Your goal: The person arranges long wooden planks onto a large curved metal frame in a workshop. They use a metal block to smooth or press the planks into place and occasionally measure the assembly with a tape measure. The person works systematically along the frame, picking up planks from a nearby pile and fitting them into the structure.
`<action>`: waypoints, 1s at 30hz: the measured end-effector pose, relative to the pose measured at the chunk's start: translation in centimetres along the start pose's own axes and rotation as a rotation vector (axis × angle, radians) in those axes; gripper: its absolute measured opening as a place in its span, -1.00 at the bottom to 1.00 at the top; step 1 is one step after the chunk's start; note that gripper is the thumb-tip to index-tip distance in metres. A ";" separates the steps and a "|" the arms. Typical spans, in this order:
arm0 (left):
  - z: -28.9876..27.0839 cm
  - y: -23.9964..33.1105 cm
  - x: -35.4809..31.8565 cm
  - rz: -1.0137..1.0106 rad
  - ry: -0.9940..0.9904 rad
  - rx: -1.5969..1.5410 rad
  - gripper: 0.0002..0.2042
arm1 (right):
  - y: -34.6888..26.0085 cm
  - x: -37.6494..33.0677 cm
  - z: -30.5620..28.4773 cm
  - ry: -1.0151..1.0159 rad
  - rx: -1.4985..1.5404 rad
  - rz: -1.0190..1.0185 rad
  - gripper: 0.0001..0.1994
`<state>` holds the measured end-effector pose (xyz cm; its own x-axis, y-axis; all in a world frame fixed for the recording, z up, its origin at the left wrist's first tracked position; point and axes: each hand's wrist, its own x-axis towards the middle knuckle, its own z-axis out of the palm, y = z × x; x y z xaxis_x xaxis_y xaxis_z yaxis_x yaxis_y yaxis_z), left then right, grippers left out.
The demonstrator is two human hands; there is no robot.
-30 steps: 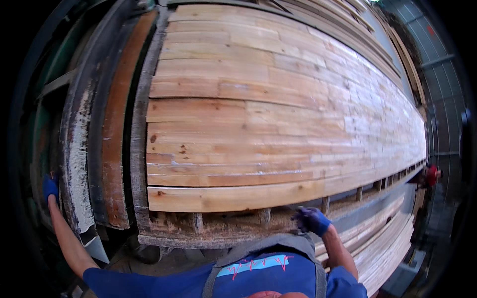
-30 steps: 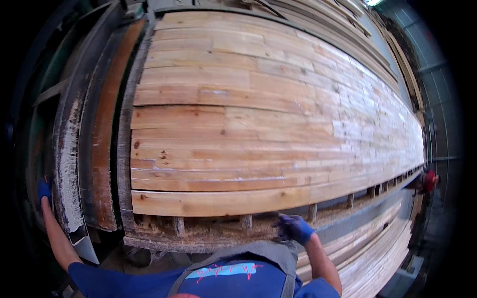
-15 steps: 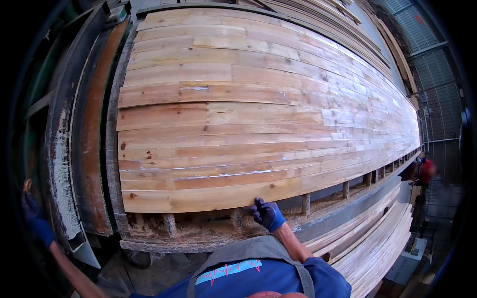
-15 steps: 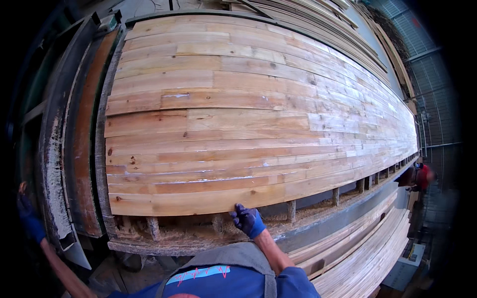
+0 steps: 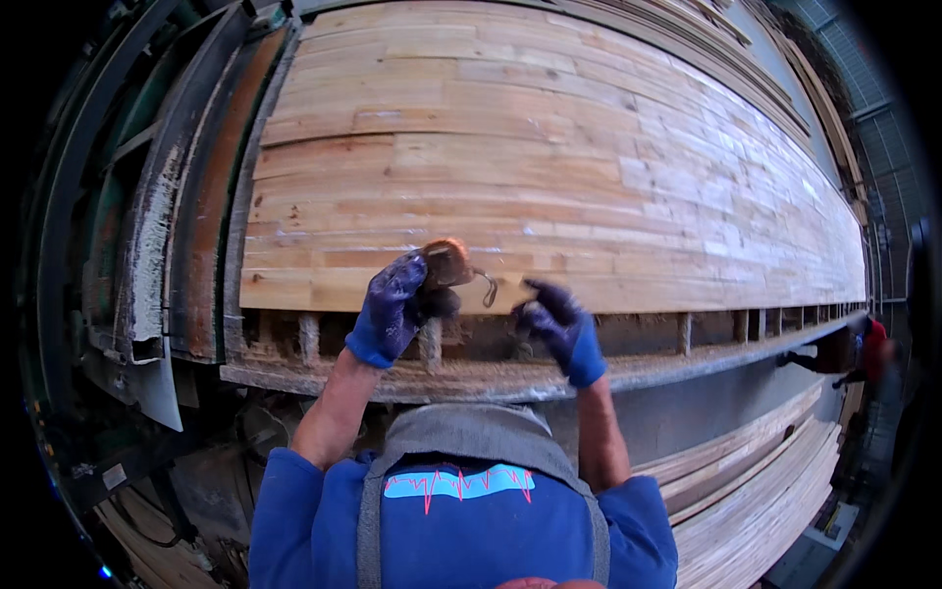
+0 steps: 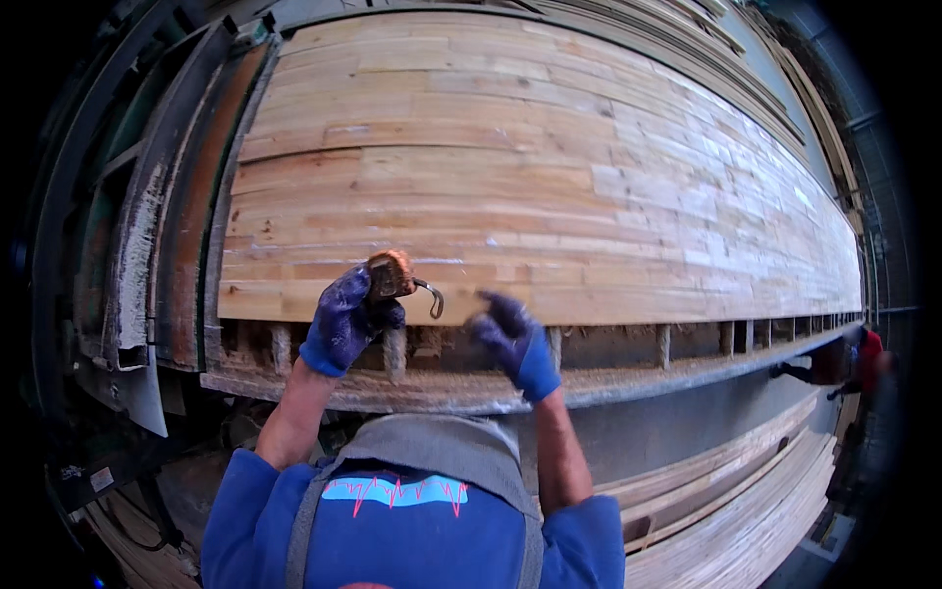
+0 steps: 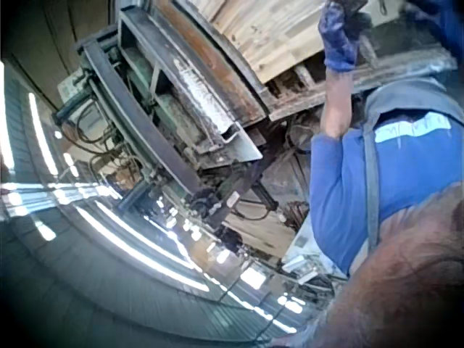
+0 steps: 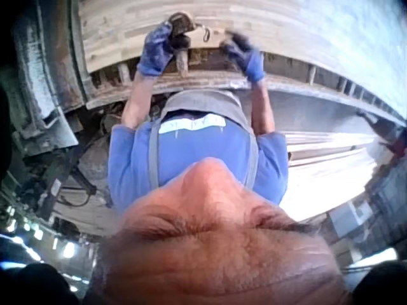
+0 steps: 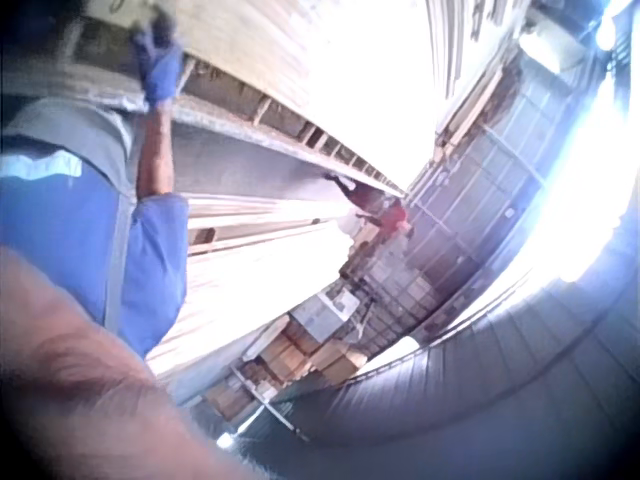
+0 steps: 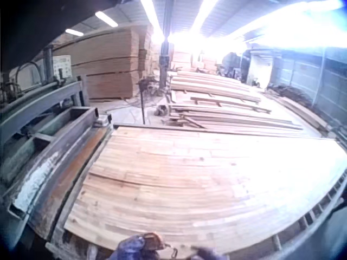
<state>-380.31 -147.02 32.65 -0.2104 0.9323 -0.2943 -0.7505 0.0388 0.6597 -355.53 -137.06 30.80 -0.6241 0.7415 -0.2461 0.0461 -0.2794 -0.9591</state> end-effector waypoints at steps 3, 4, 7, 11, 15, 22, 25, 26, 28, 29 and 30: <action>-0.1 -3.2 -0.4 -0.056 -0.067 0.239 -0.62 | -6.0 -0.5 -1.7 -0.043 -0.339 -0.253 -0.38; 1.1 -3.3 -0.5 -0.059 -0.079 0.381 -0.62 | -8.1 -0.8 -1.8 -0.073 -0.415 -0.270 -0.36; 4.0 -4.2 -0.9 -0.079 -0.152 0.610 -0.63 | -9.1 -0.8 -2.3 -0.326 -0.442 -0.088 -0.33; 5.6 -5.8 -1.8 -0.185 -0.149 0.541 -0.58 | -4.1 -1.3 -3.1 -0.335 -0.520 -0.237 -0.47; 2.8 -9.4 -2.6 -0.095 -0.010 0.503 -0.50 | -3.3 -3.8 -3.4 -0.213 -0.503 -0.189 -0.52; 4.9 -9.9 -4.3 -0.270 -0.167 0.624 -0.62 | -0.5 -6.6 -2.7 -0.150 -0.476 -0.170 -0.53; 4.3 -11.0 -5.0 -0.359 -0.305 0.598 -0.63 | -0.8 -8.1 -2.4 -0.277 -0.506 -0.079 -0.59; 3.8 -11.8 -4.8 -0.383 -0.340 0.631 -0.65 | -0.3 -8.5 -2.5 -0.289 -0.554 -0.068 -0.61; 3.4 -13.3 -4.9 -0.436 -0.334 0.616 -0.67 | 1.2 -9.7 -2.7 -0.248 -0.583 -0.112 -0.61; 3.3 -13.9 -5.1 -0.461 -0.331 0.609 -0.68 | 1.6 -10.4 -2.8 -0.217 -0.599 -0.130 -0.60; 3.8 -14.2 -5.6 -0.531 -0.288 0.489 -0.70 | 1.7 -10.8 -2.8 -0.203 -0.653 -0.134 -0.60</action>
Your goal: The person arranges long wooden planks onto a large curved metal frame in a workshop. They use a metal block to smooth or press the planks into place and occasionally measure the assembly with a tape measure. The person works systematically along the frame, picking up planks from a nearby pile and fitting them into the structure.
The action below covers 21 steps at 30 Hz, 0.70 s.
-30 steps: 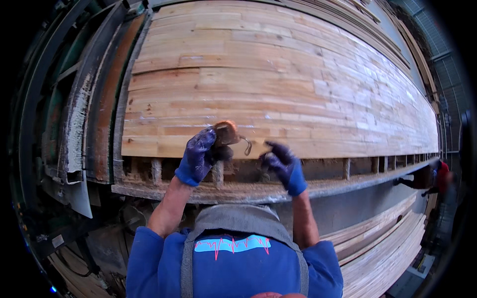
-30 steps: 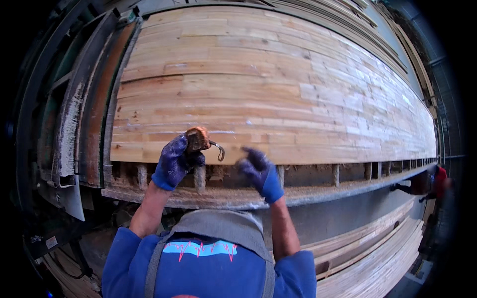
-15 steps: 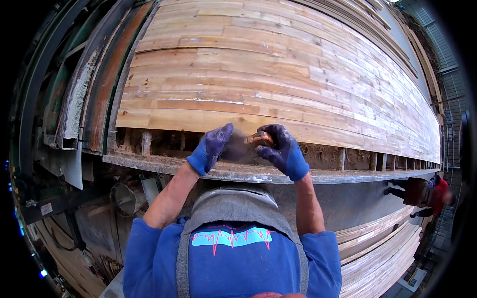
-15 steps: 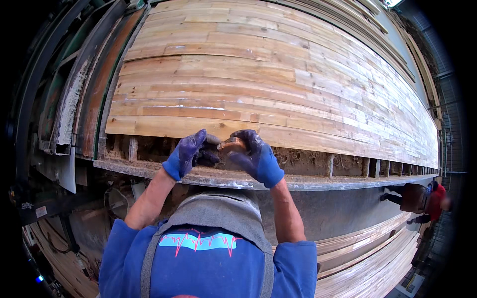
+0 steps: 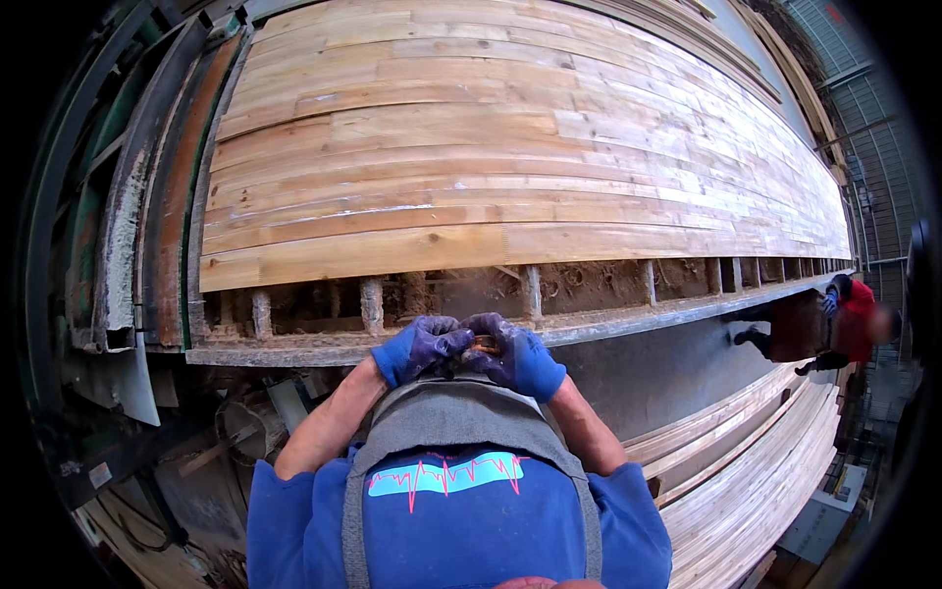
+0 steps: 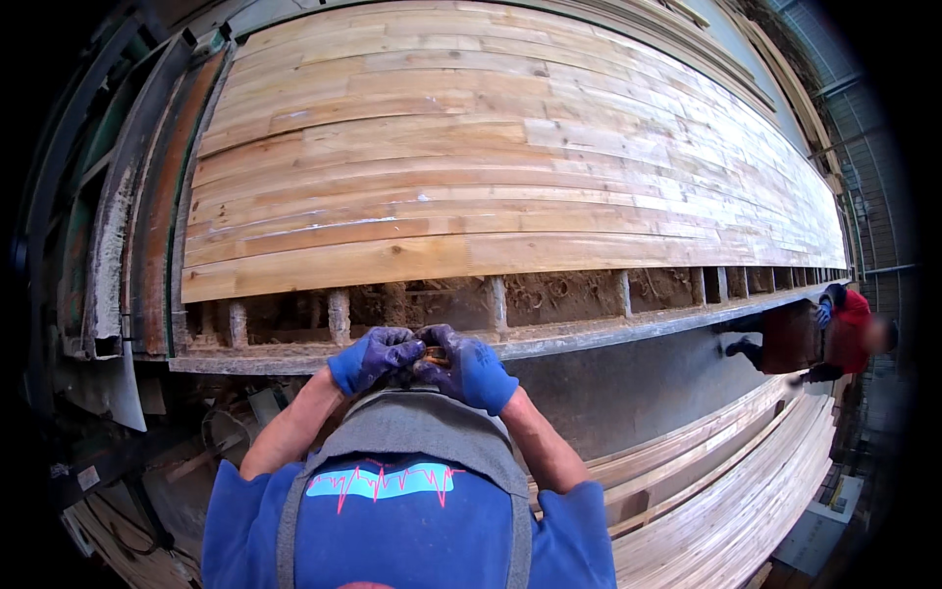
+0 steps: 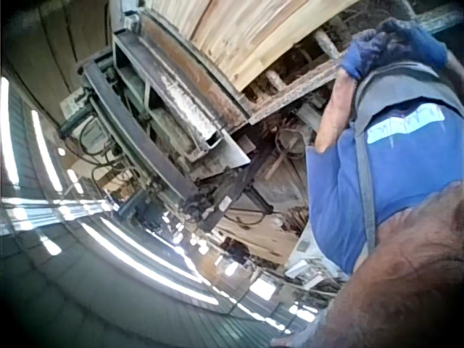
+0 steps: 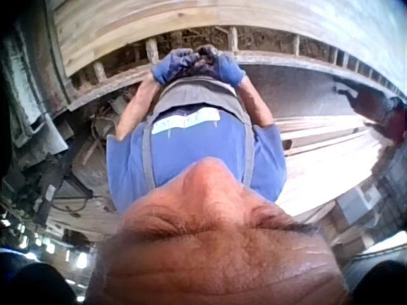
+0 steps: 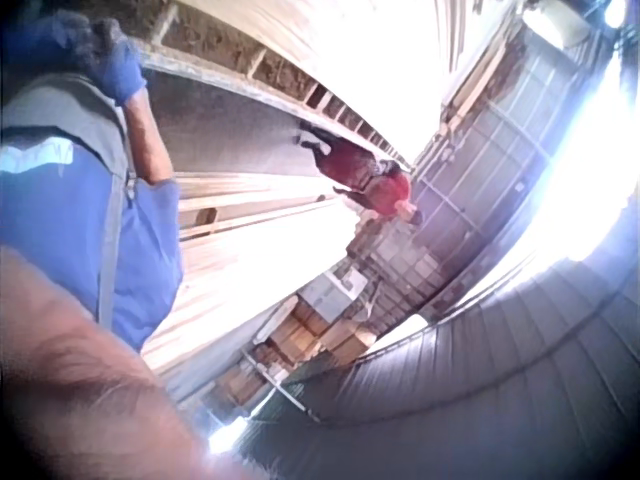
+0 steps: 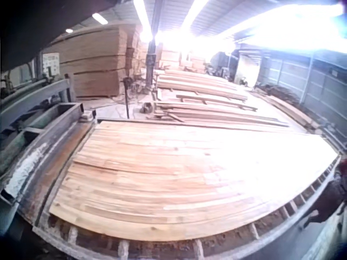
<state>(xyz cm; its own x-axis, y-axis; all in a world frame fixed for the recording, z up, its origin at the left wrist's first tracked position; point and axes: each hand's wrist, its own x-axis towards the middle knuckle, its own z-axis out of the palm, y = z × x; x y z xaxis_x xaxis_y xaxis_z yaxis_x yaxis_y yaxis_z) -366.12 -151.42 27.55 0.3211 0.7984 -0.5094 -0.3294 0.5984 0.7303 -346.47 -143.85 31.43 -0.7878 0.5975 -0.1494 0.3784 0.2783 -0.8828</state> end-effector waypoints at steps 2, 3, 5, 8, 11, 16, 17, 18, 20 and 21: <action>0.0 -0.6 0.5 -0.007 0.005 -0.012 -0.69 | -0.1 -0.9 -0.1 0.017 -0.109 0.007 -0.59; -0.1 -0.8 0.6 -0.009 0.011 -0.018 -0.69 | 0.0 -1.6 -0.3 0.020 -0.207 0.019 -0.60; -0.6 3.3 -1.2 0.268 0.171 -0.221 -0.67 | 0.8 -3.9 -1.5 0.042 -0.402 0.041 -0.61; -9.9 8.6 -2.0 0.516 0.289 -0.460 -0.65 | 3.7 -10.1 -4.0 -0.115 -0.612 0.296 -0.63; -18.5 13.0 -2.8 0.496 0.206 -0.603 -0.61 | 6.1 -15.6 -5.6 -0.113 -0.655 0.385 -0.63; -11.1 4.2 1.1 0.140 0.079 -0.310 -0.18 | 5.5 -12.0 -7.4 0.121 -0.560 0.355 -0.62; -9.9 2.3 2.4 0.052 -0.003 -0.379 -0.20 | 4.7 -9.8 -7.9 0.139 -0.534 0.393 -0.62; -8.7 0.3 3.8 -0.043 -0.080 -0.438 -0.22 | 4.1 -7.2 -8.5 0.148 -0.499 0.426 -0.63; -8.6 -2.6 6.8 -0.218 -0.061 -0.597 -0.23 | 4.3 -2.4 -10.1 0.237 -0.476 0.272 -0.64; -9.0 -3.6 8.3 -0.209 -0.057 -0.656 -0.25 | 4.7 0.4 -11.0 0.234 -0.488 0.243 -0.61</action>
<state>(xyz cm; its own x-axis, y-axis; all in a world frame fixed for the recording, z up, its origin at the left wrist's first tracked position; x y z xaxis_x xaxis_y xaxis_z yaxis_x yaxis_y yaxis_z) -370.24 -146.37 16.64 0.4765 0.6682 -0.5714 -0.7188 0.6703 0.1843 -339.62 -134.02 32.10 -0.5433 0.8219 -0.1710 0.7581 0.3929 -0.5205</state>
